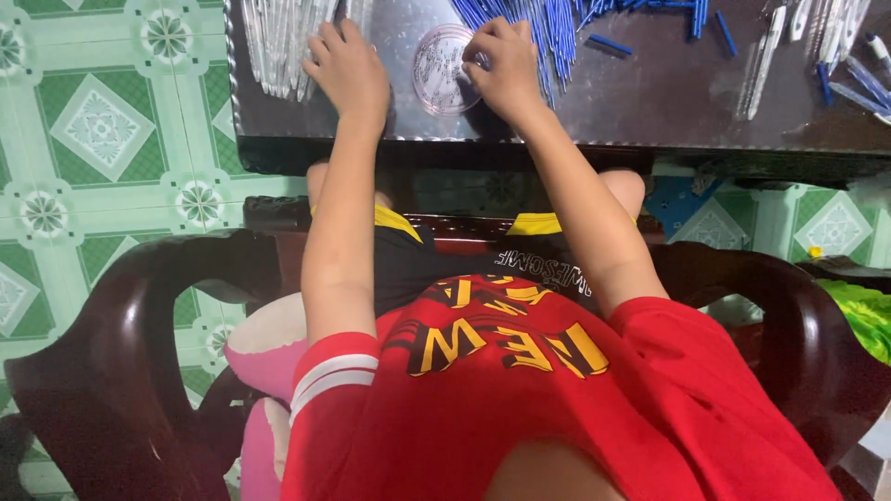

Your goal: Assembling ballpoint pens by inserting ink refills into plastic barrels and attaching caps.

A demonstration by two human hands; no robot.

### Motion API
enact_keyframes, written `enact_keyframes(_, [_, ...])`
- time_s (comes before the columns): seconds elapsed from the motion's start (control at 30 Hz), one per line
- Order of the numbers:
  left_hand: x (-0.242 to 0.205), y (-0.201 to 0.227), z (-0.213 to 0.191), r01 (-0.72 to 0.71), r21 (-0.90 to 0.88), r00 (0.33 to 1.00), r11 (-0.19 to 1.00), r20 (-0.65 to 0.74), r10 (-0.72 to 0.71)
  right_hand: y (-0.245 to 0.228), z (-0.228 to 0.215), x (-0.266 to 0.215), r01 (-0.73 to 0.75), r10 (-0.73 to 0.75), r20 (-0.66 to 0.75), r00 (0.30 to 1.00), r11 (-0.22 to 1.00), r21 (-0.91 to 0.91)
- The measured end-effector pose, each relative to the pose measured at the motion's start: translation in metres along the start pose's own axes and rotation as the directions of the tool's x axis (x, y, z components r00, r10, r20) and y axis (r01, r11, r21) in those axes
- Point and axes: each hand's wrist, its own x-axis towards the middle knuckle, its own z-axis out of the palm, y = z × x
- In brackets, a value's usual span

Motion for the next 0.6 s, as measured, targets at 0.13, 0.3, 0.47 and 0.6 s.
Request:
enact_keyframes(0.13, [0.002,0.0,0.01,-0.035,-0.109,0.999,0.993,-0.034,0.031,0.004,-0.003,0.0,0.096,-0.098,0.006,0.995,0.988,0.12])
enact_keyframes(0.3, [-0.003,-0.005,0.001,-0.077,-0.157,0.997,0.985,-0.012,0.076,0.005,-0.002,0.0,0.205,-0.193,-0.098,0.976,0.97,0.132])
enact_keyframes(0.47, [-0.015,-0.015,-0.022,-0.067,-0.374,0.977,0.925,-0.211,-0.014,-0.015,-0.007,0.006,0.123,-0.039,-0.23,0.972,0.924,0.362])
enact_keyframes(0.6, [-0.049,-0.023,-0.071,0.013,-0.719,0.943,0.694,-0.221,-0.247,-0.025,-0.004,0.012,-0.039,0.181,-0.092,0.979,0.609,0.792])
